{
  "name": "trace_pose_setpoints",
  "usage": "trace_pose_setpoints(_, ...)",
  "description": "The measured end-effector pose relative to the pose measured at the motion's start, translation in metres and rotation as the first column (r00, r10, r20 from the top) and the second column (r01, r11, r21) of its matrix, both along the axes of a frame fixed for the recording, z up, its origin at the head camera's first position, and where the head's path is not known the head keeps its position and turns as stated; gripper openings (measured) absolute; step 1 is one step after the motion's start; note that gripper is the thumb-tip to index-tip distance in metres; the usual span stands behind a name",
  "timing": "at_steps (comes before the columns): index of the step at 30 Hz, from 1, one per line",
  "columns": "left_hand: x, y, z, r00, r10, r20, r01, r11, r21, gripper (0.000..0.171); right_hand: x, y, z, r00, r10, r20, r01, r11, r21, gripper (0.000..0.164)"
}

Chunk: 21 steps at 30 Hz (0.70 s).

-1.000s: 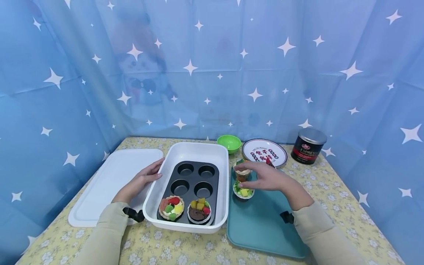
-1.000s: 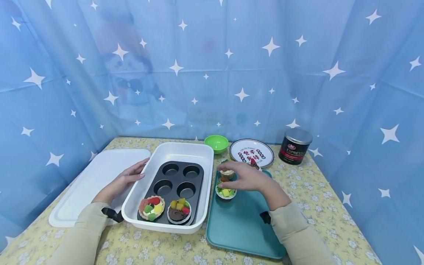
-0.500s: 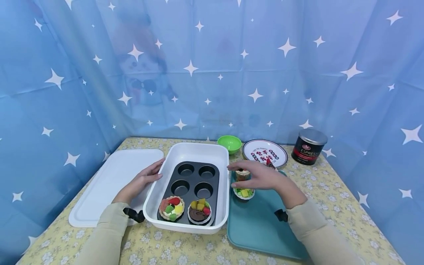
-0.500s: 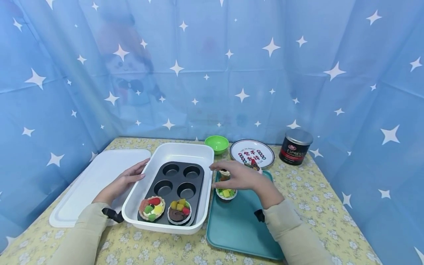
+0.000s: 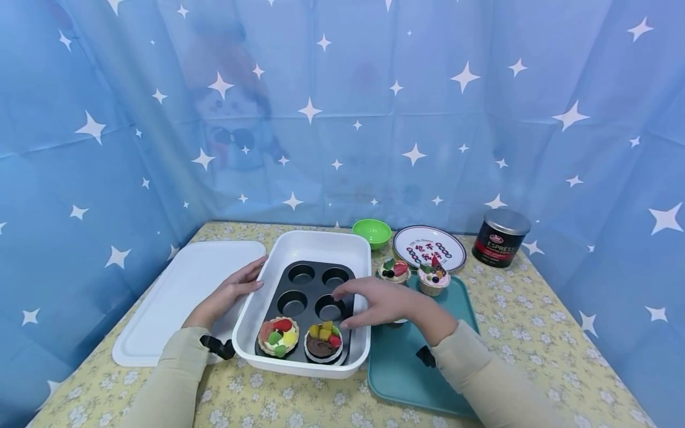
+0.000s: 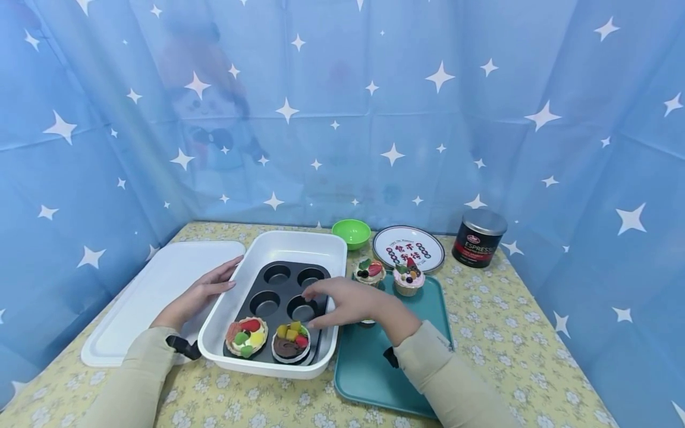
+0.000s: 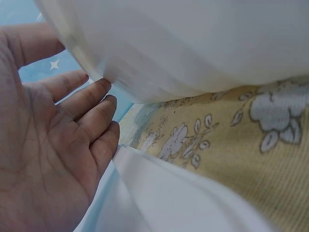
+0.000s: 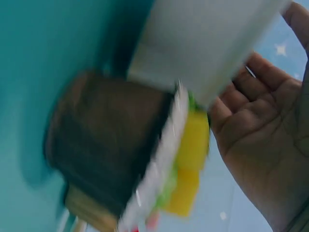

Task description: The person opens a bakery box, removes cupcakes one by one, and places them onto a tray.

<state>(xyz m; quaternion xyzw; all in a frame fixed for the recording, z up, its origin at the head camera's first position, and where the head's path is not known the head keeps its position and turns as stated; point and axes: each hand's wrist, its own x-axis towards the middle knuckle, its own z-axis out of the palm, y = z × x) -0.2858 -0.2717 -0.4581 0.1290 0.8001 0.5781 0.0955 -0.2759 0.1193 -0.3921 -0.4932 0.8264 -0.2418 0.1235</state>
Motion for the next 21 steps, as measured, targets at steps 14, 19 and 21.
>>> trace_pose_setpoints(14, 0.003, 0.002, 0.002, 1.000, 0.000, -0.002, 0.000, 1.000, 0.005, 0.068, 0.013, -0.022, -0.011, 0.992, 0.114, 0.059, -0.115, 0.993, 0.018, 0.065)
trace_pose_setpoints(19, 0.000, 0.001, 0.001, 1.000, 0.002, -0.004, -0.002, 1.000, -0.006, 0.069, 0.018, -0.024, -0.015, 0.989, 0.146, 0.005, -0.146, 0.989, 0.030, 0.060)
trace_pose_setpoints(21, -0.001, 0.001, 0.000, 1.000, 0.004, -0.001, -0.004, 1.000, -0.007, 0.068, 0.020, -0.025, -0.015, 0.988, 0.153, -0.013, -0.153, 0.988, 0.029, 0.056)
